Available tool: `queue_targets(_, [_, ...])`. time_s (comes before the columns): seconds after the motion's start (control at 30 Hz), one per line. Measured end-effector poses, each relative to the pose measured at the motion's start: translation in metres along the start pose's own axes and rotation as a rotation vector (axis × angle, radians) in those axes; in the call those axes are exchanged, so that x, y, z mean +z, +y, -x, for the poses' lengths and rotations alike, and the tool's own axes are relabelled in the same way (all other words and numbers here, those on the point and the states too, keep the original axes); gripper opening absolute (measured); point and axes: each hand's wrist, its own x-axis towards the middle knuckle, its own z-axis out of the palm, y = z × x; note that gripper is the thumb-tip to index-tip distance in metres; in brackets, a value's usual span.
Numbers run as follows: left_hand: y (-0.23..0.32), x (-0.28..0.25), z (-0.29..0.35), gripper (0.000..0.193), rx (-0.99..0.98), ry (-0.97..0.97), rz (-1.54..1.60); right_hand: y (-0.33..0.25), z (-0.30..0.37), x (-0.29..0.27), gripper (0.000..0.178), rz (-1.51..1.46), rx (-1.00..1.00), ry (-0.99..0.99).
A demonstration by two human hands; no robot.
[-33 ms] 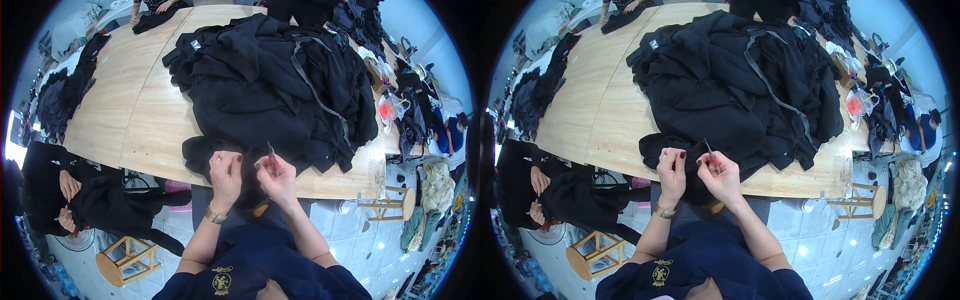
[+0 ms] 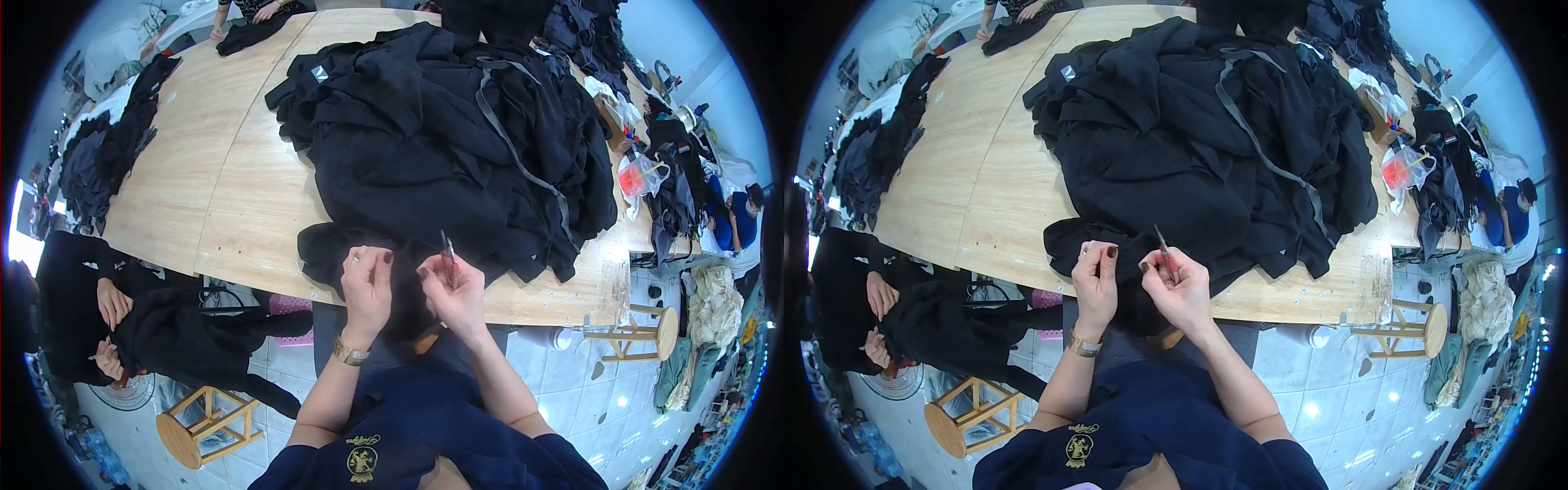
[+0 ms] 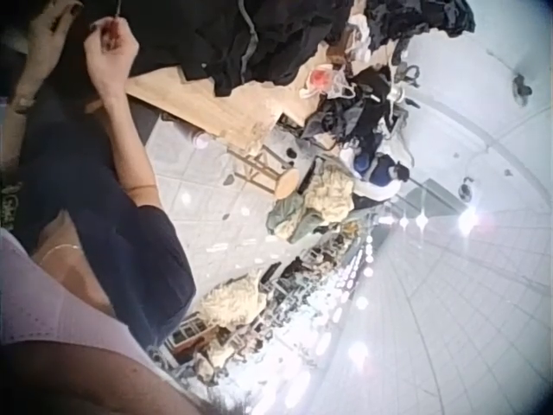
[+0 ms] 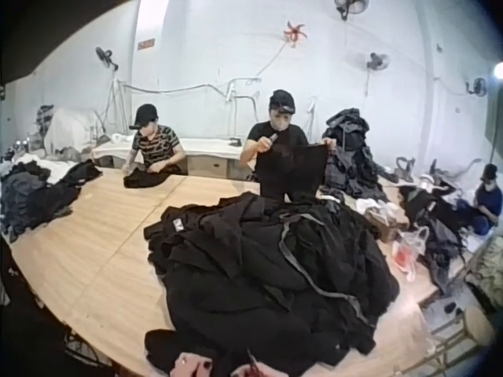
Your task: Trimming loose threads from black fabric garments using small thread nippers.
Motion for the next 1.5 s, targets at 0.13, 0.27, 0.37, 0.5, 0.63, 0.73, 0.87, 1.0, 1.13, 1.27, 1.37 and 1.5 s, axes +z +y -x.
queue_targets(0.13, [0.000,-0.002,-0.001,0.019,-0.072,-0.031,0.088,-0.002,-0.005,0.002,0.012,-0.117,0.120,0.025])
queue_targets(0.27, [0.006,0.000,0.000,0.012,0.175,0.016,-0.154,-0.002,-0.010,0.008,0.015,0.131,0.049,-0.006])
queue_targets(0.37, [0.008,0.000,0.000,0.008,0.268,0.019,-0.260,0.002,-0.011,0.009,0.012,0.057,0.064,-0.013])
queue_targets(0.5, [0.006,0.000,-0.002,0.014,0.289,0.049,-0.234,0.000,-0.007,0.008,0.007,-0.076,0.029,-0.116])
queue_targets(0.63, [0.002,-0.002,-0.002,0.017,0.048,-0.003,0.001,-0.001,-0.003,-0.004,0.007,-0.433,0.132,-0.265])
queue_targets(0.73, [0.001,-0.002,-0.002,0.017,0.022,-0.009,0.042,0.001,-0.008,-0.005,0.014,-0.509,0.195,-0.122])
queue_targets(0.87, [0.006,-0.001,-0.002,0.013,0.120,0.015,-0.068,-0.007,-0.011,0.005,0.016,-0.120,0.188,-0.055])
queue_targets(1.0, [0.012,0.002,0.000,0.009,0.299,0.013,-0.306,0.001,-0.012,0.005,0.013,0.061,0.049,-0.052])
queue_targets(1.13, [0.007,0.003,0.001,0.012,0.247,0.021,-0.221,-0.004,-0.009,0.002,0.011,-0.113,0.163,-0.129])
queue_targets(1.27, [0.005,0.000,-0.003,0.020,-0.012,-0.019,0.064,0.003,-0.005,-0.011,0.012,-0.486,0.152,-0.188])
queue_targets(1.37, [0.002,-0.003,-0.004,0.025,-0.033,-0.021,0.123,0.007,-0.007,-0.014,0.015,-0.268,0.076,-0.134])
queue_targets(1.5, [0.002,-0.004,-0.004,0.025,-0.098,-0.029,0.197,0.005,-0.008,-0.016,0.022,0.382,-0.253,-0.079])
